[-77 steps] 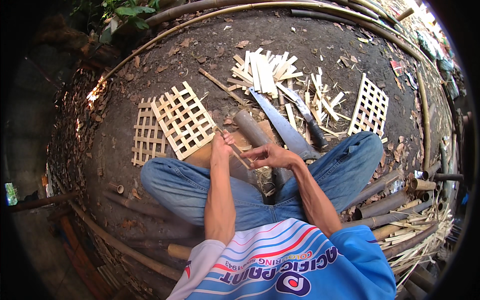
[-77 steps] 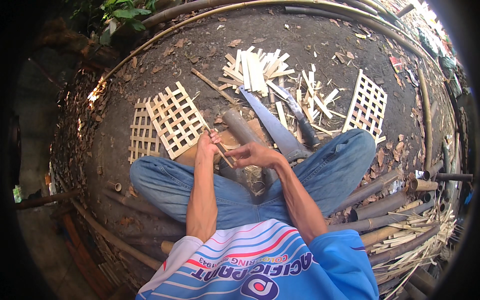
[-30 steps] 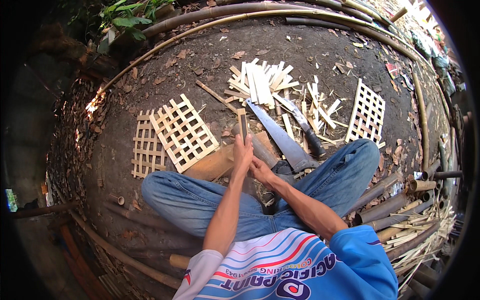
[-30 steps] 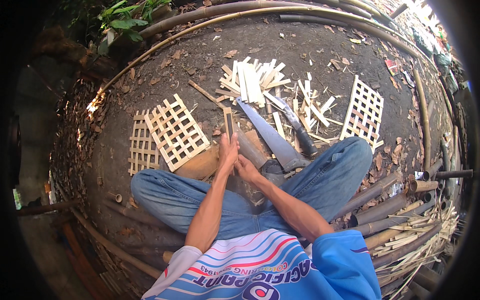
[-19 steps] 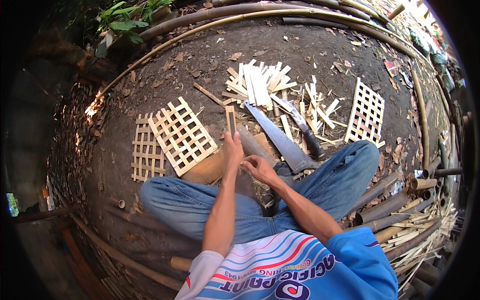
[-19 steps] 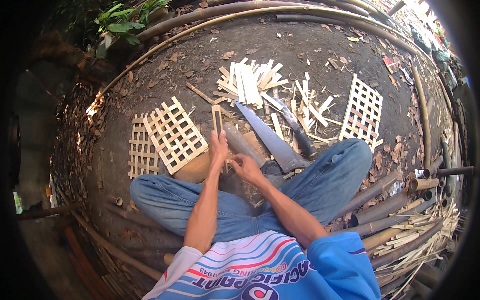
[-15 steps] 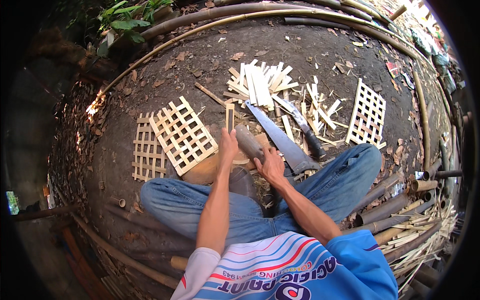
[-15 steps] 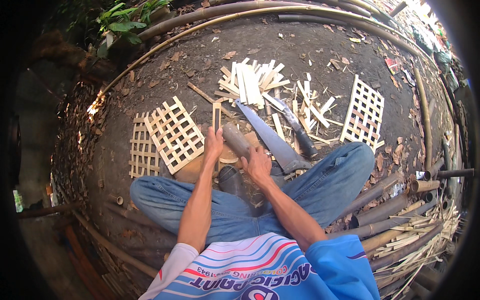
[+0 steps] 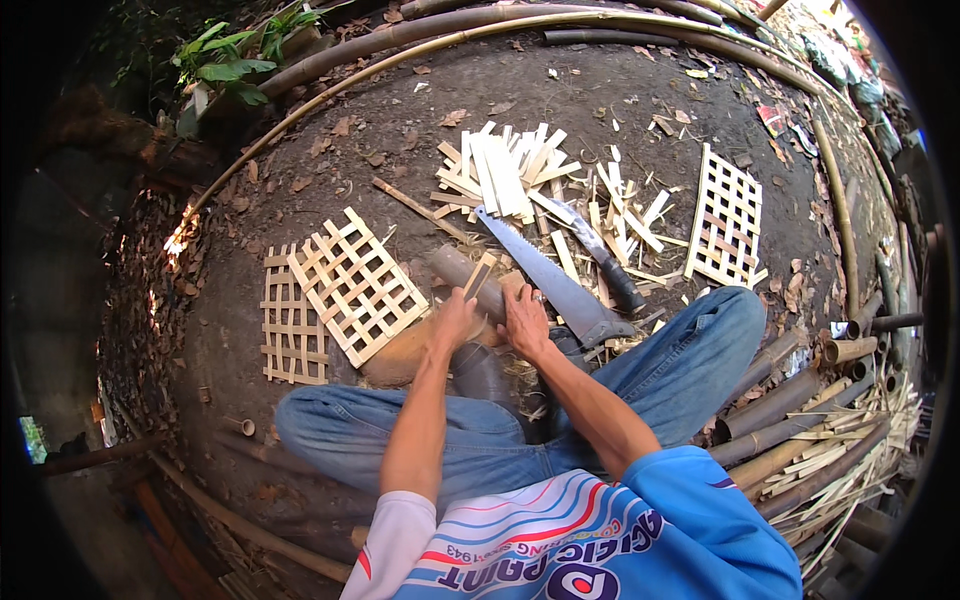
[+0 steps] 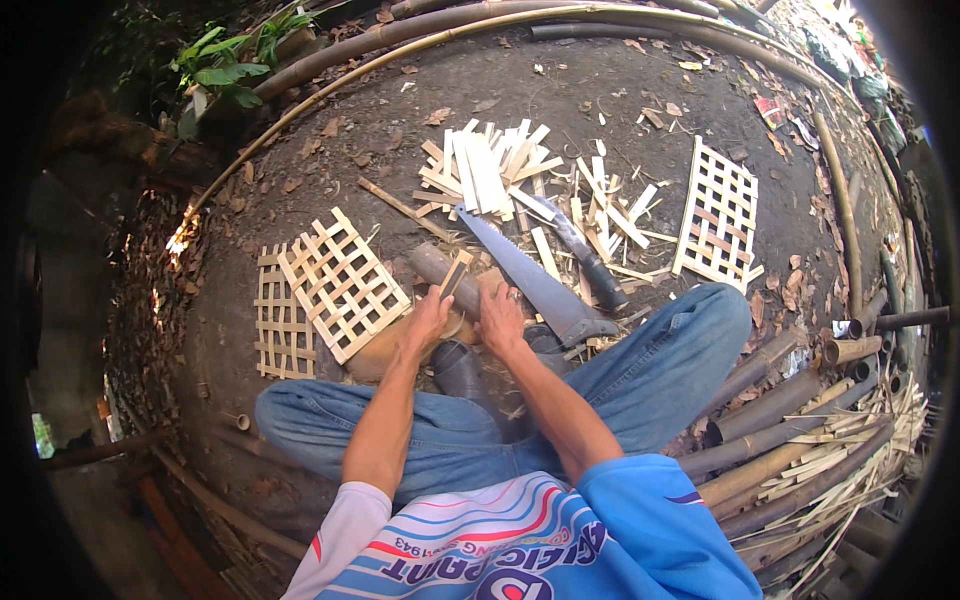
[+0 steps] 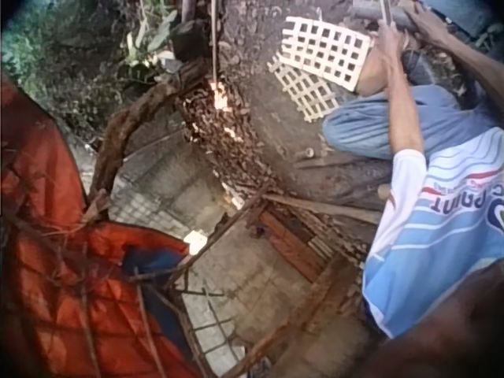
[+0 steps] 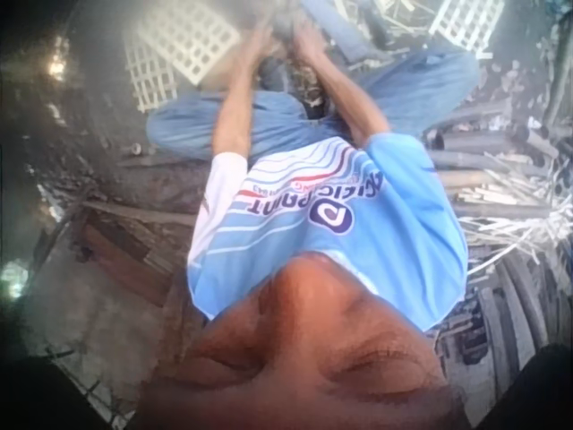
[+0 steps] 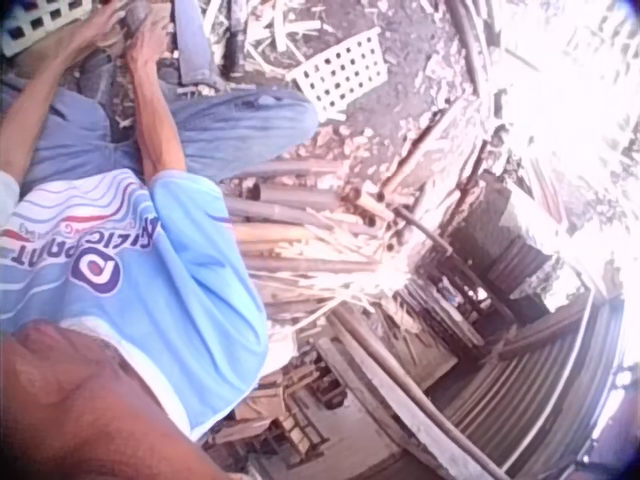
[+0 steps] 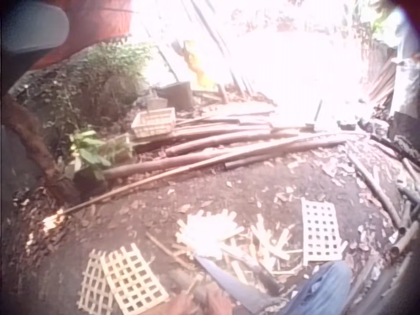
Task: The person sits on the ground and weaves thin bamboo strips into a lattice pattern. They interlace the strips by hand, occasionally using a saw to trim pieces, and place finished sections on the ground.
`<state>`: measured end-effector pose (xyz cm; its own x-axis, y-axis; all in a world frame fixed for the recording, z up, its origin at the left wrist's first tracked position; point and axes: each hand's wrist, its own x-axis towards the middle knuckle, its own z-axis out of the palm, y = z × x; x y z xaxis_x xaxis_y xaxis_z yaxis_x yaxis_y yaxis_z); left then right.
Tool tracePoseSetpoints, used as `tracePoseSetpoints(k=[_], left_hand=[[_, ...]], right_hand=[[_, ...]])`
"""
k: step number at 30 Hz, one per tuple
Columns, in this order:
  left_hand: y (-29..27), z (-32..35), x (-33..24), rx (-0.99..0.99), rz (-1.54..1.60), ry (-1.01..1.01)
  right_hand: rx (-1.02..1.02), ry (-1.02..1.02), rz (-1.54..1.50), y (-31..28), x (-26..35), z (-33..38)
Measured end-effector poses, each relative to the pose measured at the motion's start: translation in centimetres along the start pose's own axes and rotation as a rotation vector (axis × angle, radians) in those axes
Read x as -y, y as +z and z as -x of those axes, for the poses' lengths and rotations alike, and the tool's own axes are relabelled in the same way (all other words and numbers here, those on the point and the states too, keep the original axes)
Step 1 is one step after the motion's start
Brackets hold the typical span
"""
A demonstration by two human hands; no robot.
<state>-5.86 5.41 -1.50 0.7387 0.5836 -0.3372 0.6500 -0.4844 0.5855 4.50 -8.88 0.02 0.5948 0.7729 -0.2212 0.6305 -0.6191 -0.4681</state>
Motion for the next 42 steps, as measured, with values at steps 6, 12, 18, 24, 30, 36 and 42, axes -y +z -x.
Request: tracePoseSetpoints(k=[6,12,18,24,30,36,42], left_hand=[[1.5,0.2,0.1,-0.121,0.071,-0.023],[3.4,0.2,0.1,-0.219,0.137,-0.042],[4.2,0.3,0.3,-0.246,0.062,0.004],[4.9,0.4,0.6,-0.254,0.056,0.004],[4.4,0.2,-0.9,-0.279,0.093,-0.129],[4.6,-0.2,-1.3,-0.402,0.190,-0.167],[4.1,-0.6,-0.3,-0.293,0.108,-0.178]], right_hand=[[-0.040,-0.048,-0.050,-0.4,-0.8,0.8],[0.143,-0.054,-0.043,-1.9,-2.8,0.3],[0.216,-0.026,-0.110,-2.5,-7.1,-1.3],[0.499,-0.238,0.121,-5.9,-14.7,-3.5],[0.406,0.020,0.197,-4.2,-17.3,1.5],[0.447,0.073,0.432,-1.8,-14.2,3.2],[0.428,0.102,0.583,-3.6,-12.3,4.2]])
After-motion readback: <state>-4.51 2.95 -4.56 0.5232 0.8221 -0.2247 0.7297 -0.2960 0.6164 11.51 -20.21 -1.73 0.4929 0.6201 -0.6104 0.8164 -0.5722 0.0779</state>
